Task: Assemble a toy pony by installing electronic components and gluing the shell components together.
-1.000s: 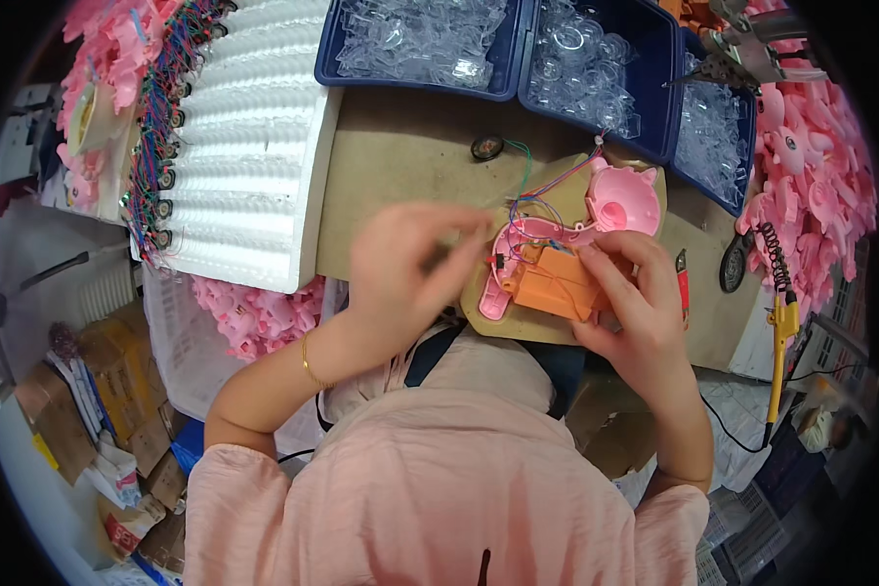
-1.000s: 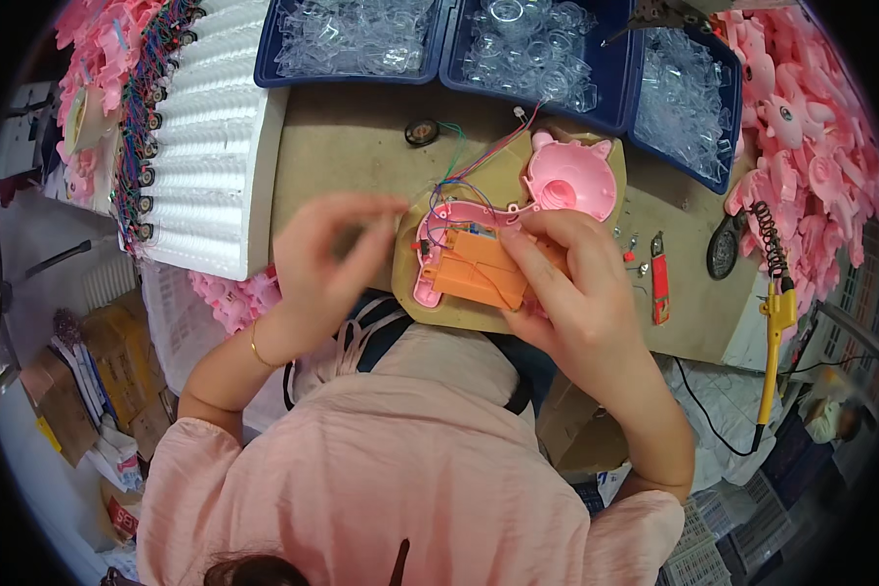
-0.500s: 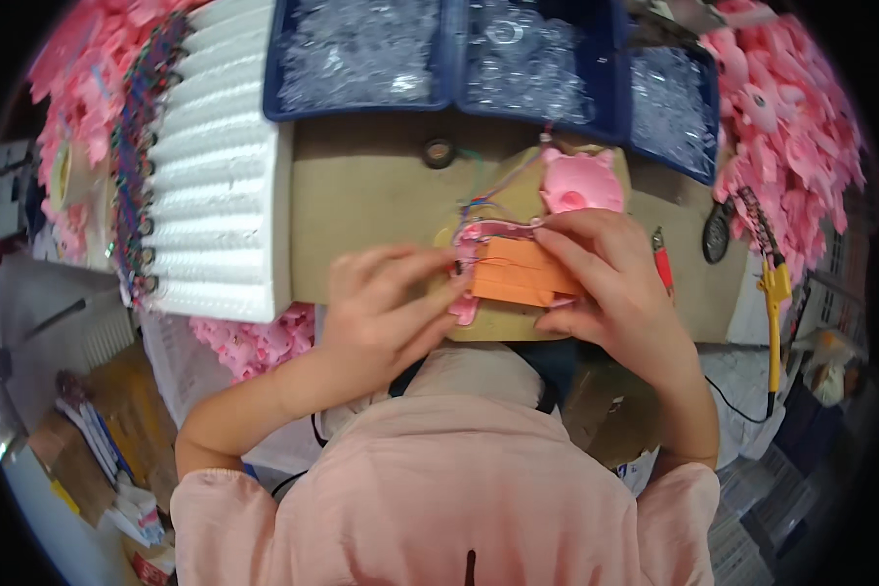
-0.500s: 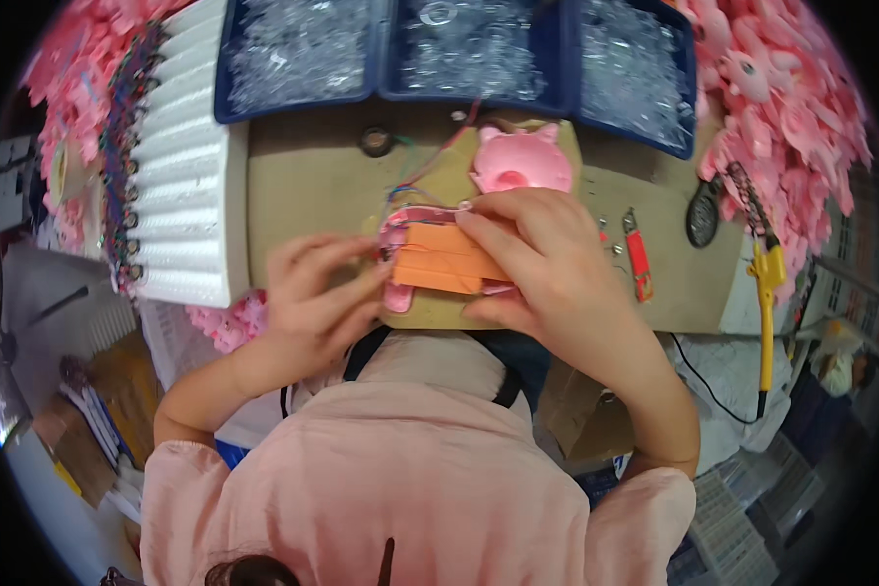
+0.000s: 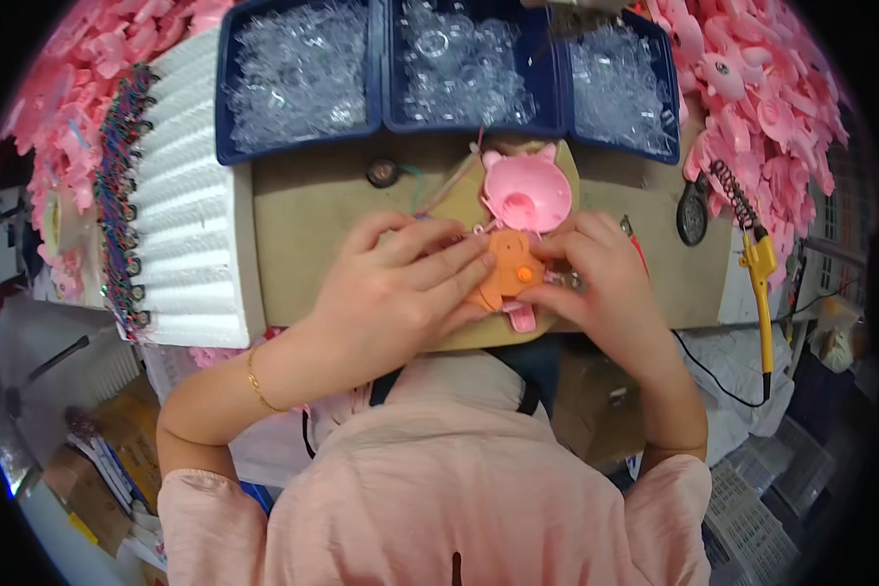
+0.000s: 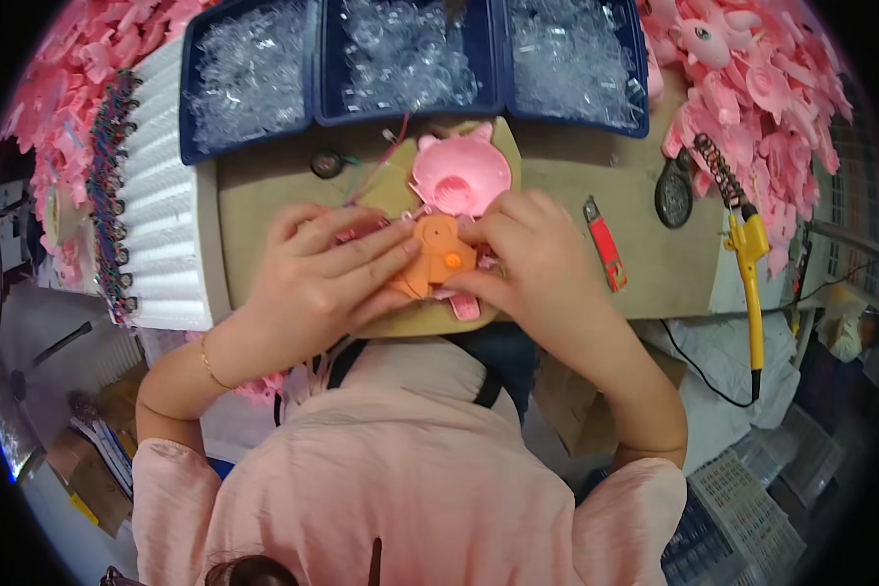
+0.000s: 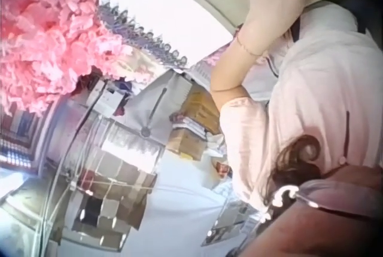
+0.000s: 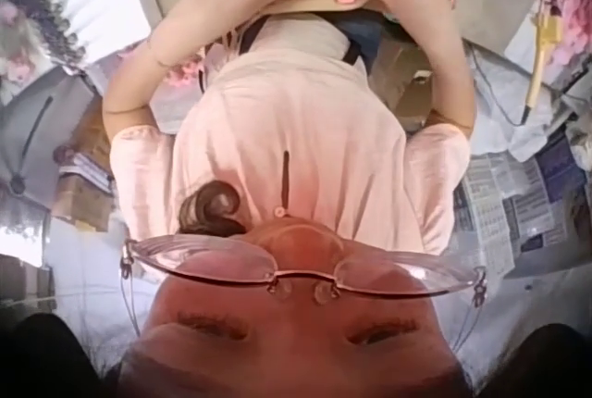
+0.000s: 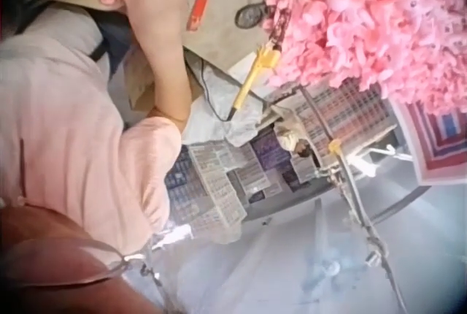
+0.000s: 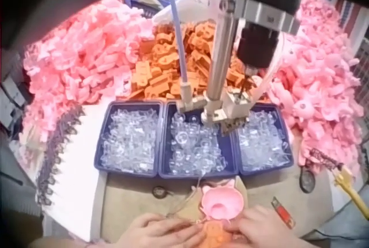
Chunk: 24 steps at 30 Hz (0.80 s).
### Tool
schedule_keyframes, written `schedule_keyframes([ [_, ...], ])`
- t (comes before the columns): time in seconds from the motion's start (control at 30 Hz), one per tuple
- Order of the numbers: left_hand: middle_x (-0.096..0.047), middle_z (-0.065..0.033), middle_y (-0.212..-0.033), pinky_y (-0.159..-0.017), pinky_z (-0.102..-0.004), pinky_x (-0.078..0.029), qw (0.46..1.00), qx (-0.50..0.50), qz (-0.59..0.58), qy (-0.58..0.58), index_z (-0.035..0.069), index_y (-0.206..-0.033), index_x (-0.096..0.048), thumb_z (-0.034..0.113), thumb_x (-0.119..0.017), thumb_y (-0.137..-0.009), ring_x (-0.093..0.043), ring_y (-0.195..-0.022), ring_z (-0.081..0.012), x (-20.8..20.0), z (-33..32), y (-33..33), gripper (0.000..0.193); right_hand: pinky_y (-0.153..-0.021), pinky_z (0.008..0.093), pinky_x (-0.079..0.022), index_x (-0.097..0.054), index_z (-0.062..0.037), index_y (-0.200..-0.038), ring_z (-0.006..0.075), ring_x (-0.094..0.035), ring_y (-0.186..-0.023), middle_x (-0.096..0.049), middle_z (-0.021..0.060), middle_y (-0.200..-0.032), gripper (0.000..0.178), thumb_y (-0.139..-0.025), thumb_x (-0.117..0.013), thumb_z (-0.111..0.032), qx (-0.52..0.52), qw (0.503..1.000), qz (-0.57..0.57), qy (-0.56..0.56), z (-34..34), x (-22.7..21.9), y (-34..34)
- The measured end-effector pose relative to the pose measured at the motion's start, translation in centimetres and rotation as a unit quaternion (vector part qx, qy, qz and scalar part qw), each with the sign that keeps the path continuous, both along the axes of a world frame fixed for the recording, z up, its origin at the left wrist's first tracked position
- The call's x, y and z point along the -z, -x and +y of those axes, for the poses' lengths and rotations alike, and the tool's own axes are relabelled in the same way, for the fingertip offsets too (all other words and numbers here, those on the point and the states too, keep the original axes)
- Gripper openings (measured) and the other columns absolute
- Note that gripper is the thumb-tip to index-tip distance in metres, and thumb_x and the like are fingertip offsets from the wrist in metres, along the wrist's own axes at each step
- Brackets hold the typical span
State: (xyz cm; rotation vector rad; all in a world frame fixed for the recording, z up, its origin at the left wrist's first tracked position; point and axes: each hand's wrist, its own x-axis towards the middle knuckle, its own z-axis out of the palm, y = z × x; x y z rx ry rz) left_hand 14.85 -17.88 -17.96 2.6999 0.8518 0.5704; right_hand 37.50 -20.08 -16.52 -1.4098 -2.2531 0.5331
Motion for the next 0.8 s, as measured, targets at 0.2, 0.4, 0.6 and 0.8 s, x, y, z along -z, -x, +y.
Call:
schedule_keyframes([
  [0.2,-0.06,-0.0059,-0.1,-0.078,-0.0367,-0.043,0.984,-0.13,-0.089,0.079,0.008,-0.096,-0.063,0.021,-0.066,-0.075,-0.056,-0.091,-0.0248,0.1,-0.4,0.5,0.025,-0.052,0.0215,-0.04,-0.058,0.0065,-0.102,0.0068,-0.051,-0.058,-0.055,0.0032,-0.067,0.033,-0.081,-0.063,-0.017,0.189,0.913,0.187,0.309,3.2,-1.1,3.3],
  [0.4,-0.061,-0.0104,-0.085,-0.072,-0.0375,-0.042,0.944,-0.277,-0.097,0.151,0.004,-0.091,-0.061,0.023,-0.065,-0.077,-0.055,-0.081,-0.0284,0.8,-0.3,1.0,0.024,-0.05,0.0221,-0.038,-0.059,0.0055,-0.098,0.0074,-0.048,-0.055,-0.055,0.0037,-0.064,0.028,-0.084,-0.059,-0.019,0.068,0.873,0.255,0.41,6.8,-0.5,5.5],
  [0.6,-0.055,-0.0062,-0.074,-0.069,-0.0354,-0.04,0.979,-0.165,-0.069,0.099,0.006,-0.081,-0.059,0.021,-0.067,-0.073,-0.054,-0.076,-0.0243,-1.1,1.0,-0.7,0.018,-0.062,0.0299,-0.044,-0.06,-0.0011,-0.097,0.0244,-0.056,-0.067,-0.059,0.0107,-0.074,0.019,-0.078,-0.059,-0.007,-0.076,0.982,0.161,0.066,3.3,-3.3,4.8],
  [0.8,-0.056,-0.0053,-0.077,-0.066,-0.0342,-0.044,0.992,-0.077,-0.095,0.044,0.007,-0.078,-0.061,0.013,-0.068,-0.071,-0.055,-0.077,-0.0233,0.5,1.7,-0.9,0.011,-0.07,0.0318,-0.046,-0.059,-0.0044,-0.108,0.0253,-0.059,-0.079,-0.06,0.0092,-0.084,0.032,-0.076,-0.06,-0.003,0.058,0.983,0.113,0.132,3.5,-2.7,0.6],
])
